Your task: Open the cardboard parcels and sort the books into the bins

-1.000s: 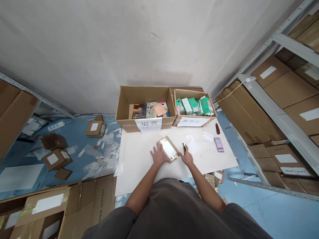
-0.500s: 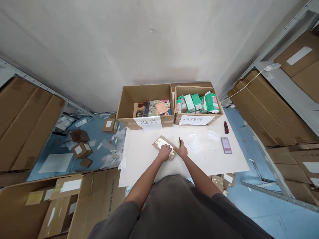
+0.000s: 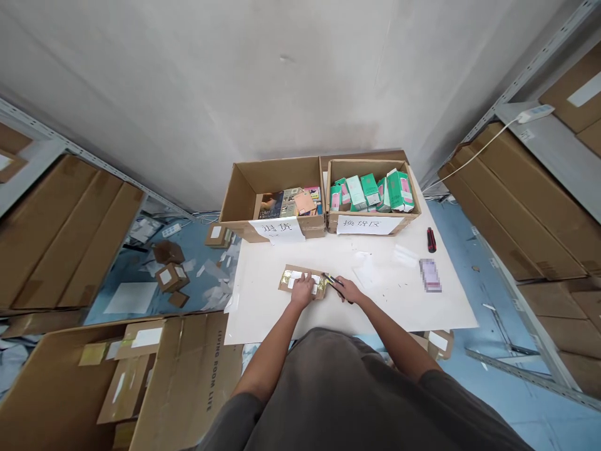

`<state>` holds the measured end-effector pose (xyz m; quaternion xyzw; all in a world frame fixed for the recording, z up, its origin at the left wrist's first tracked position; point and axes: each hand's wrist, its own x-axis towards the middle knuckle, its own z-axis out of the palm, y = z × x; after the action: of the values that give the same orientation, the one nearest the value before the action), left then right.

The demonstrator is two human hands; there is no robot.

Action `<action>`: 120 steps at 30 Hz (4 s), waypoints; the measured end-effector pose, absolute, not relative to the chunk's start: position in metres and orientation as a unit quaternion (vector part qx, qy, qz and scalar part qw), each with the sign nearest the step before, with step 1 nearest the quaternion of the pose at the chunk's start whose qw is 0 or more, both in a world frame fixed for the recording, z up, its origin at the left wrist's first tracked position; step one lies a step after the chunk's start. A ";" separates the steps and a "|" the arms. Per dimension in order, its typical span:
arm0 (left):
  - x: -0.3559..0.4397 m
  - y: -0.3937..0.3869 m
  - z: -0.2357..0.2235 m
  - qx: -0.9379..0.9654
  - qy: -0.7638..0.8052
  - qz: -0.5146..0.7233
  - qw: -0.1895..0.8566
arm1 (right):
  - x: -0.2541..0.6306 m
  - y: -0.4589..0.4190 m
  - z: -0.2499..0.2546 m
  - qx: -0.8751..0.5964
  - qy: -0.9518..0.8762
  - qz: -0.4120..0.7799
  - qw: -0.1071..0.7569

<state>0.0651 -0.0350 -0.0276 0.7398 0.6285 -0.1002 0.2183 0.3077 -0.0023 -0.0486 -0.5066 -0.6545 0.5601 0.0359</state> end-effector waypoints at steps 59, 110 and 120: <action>0.053 -0.022 -0.025 0.767 0.586 -0.086 0.248 | 0.273 -0.081 -0.030 -0.691 -0.635 0.322 -0.123; 0.046 -0.075 -0.031 0.608 0.733 -0.044 0.301 | 0.188 0.046 -0.037 -0.783 -0.483 0.380 0.096; 0.035 -0.034 -0.027 0.896 0.387 -0.057 0.210 | 0.252 -0.042 -0.057 -0.797 -0.483 0.351 0.087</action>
<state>0.0347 -0.0339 -0.0267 0.8959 0.3874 -0.0575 0.2097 0.2515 -0.0420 -0.0574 -0.7974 -0.4829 0.3512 0.0873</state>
